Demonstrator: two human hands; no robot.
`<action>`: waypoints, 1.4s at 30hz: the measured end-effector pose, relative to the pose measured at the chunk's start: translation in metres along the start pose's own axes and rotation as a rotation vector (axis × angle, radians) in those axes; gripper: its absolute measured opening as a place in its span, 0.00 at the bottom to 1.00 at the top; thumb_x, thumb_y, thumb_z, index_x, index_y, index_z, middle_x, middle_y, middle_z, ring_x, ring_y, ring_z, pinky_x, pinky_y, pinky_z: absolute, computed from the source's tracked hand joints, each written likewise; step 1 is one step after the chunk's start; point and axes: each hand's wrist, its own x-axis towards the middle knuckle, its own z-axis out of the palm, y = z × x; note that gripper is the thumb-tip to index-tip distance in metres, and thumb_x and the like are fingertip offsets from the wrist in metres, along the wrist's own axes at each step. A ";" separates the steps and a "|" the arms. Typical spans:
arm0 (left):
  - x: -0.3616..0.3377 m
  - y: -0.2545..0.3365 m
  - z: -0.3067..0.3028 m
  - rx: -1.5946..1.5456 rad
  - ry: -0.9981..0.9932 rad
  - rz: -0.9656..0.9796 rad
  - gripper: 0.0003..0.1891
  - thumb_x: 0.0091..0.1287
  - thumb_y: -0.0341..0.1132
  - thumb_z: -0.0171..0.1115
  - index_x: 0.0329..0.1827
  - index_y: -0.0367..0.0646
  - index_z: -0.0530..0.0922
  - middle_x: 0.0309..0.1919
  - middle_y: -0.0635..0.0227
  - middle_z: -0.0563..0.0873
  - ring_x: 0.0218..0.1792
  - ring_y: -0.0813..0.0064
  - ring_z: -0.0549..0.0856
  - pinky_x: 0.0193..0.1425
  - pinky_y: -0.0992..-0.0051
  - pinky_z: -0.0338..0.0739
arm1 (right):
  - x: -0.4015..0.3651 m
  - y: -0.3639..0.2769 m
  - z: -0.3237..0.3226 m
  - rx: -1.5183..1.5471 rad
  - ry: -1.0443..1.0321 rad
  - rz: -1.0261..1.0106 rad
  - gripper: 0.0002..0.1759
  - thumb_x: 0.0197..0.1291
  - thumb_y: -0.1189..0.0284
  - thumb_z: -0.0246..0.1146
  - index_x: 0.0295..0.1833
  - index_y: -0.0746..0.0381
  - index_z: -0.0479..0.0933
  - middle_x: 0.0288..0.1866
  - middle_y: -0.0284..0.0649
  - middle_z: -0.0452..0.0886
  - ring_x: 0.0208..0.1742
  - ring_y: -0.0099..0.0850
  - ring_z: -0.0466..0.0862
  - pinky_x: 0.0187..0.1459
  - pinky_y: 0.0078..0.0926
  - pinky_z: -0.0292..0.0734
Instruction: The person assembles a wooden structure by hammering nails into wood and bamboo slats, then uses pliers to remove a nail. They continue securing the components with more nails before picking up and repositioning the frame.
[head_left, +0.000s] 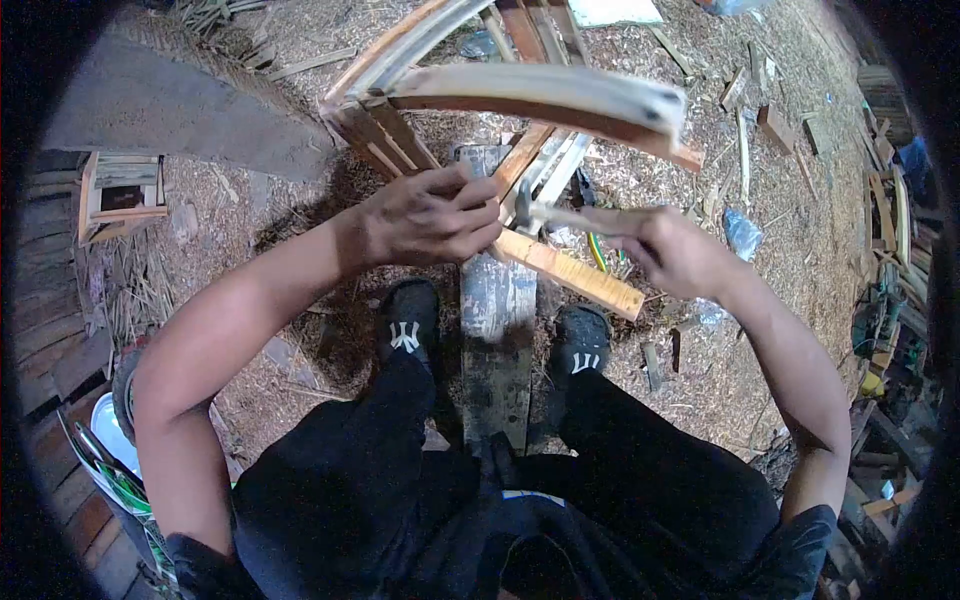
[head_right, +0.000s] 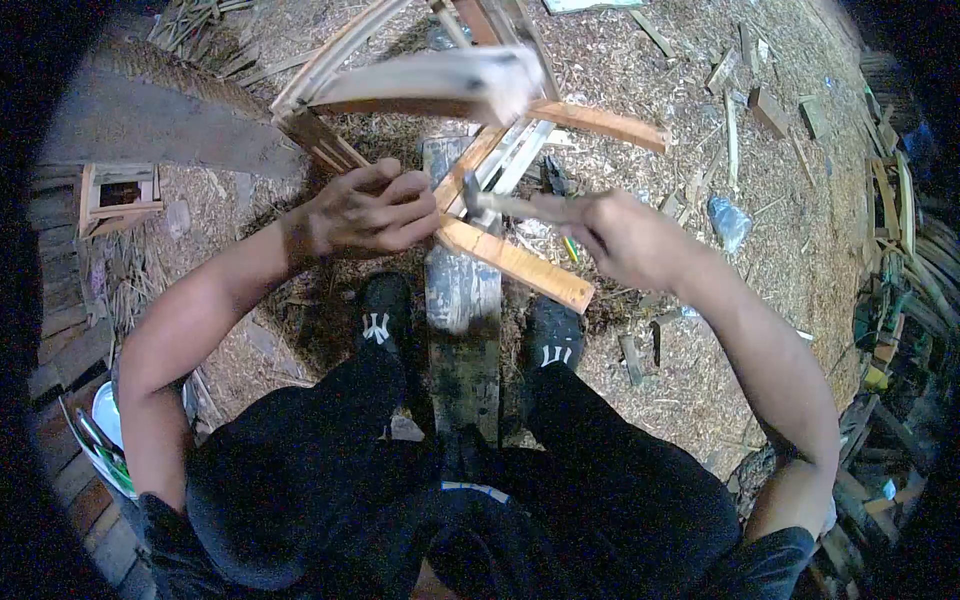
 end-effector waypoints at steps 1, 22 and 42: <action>0.000 0.004 0.000 0.016 -0.014 0.026 0.05 0.52 0.37 0.64 0.32 0.54 0.79 0.34 0.79 0.79 0.46 0.79 0.82 0.51 0.75 0.70 | 0.002 -0.001 -0.002 0.090 0.124 -0.002 0.27 0.69 0.78 0.60 0.73 0.58 0.75 0.39 0.57 0.87 0.29 0.45 0.86 0.37 0.38 0.88; -0.030 -0.049 0.018 -0.249 0.192 -0.696 0.25 0.47 0.57 0.80 0.34 0.48 0.82 0.27 0.72 0.81 0.34 0.68 0.80 0.43 0.66 0.64 | -0.020 0.002 -0.011 0.744 0.376 0.514 0.23 0.72 0.68 0.64 0.70 0.64 0.78 0.40 0.32 0.84 0.41 0.20 0.76 0.46 0.26 0.74; 0.002 -0.040 -0.033 -0.699 0.530 -1.101 0.13 0.51 0.29 0.83 0.35 0.40 0.85 0.30 0.71 0.82 0.33 0.77 0.79 0.38 0.74 0.73 | -0.035 0.052 0.046 0.986 0.689 0.553 0.16 0.77 0.61 0.60 0.51 0.64 0.81 0.24 0.25 0.73 0.24 0.15 0.69 0.24 0.21 0.62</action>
